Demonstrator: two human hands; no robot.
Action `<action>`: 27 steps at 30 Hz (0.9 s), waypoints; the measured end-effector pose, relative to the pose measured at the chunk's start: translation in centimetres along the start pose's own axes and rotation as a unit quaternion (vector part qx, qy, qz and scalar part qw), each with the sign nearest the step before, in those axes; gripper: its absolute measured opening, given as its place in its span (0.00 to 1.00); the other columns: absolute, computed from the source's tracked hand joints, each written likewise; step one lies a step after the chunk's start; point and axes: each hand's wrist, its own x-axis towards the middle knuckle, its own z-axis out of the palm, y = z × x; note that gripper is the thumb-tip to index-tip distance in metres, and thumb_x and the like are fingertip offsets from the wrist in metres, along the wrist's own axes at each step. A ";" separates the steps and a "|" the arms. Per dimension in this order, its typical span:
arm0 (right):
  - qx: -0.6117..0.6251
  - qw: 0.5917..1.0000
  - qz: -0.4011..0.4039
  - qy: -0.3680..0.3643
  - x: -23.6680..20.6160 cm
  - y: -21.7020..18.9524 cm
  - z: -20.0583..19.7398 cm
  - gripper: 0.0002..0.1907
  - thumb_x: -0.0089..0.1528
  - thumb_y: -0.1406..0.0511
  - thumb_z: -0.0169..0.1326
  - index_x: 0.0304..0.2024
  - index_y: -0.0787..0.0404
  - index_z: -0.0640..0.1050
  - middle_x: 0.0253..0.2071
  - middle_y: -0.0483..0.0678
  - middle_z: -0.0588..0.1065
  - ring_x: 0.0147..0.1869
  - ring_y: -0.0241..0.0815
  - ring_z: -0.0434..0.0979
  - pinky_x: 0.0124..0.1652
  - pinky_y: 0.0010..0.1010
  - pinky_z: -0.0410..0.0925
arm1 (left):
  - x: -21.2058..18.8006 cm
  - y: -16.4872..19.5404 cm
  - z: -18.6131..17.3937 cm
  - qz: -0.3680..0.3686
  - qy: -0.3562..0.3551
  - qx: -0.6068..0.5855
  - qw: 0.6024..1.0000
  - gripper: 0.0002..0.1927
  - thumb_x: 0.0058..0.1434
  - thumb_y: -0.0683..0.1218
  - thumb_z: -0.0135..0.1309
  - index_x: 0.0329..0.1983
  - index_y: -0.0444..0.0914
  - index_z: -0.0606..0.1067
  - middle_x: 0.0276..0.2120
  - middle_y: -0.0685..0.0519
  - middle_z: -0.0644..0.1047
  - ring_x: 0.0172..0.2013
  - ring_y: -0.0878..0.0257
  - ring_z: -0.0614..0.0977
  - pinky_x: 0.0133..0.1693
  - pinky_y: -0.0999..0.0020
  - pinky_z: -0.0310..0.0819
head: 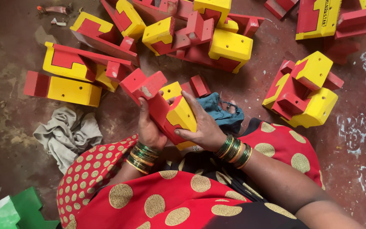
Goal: The person sits on the floor of a workshop surrounded by painted wooden toy blocks and wipes each block with a cloth, one at a time, turning blocks over to wipe different sides before setting them back down among the pile.
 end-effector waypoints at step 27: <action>-0.029 0.995 0.070 -0.068 0.4 0.1 -0.4 0.54 0.58 0.53 0.63 0.77 0.60 0.48 0.70 0.65 0.63 0.71 0.61 0.67 0.64 0.40 0.63 | 0.2 2.0 -0.3 0.015 0.043 -0.038 0.998 0.37 0.64 0.69 0.51 0.61 0.37 0.68 0.53 0.41 0.76 0.58 0.47 0.77 0.62 0.45 0.70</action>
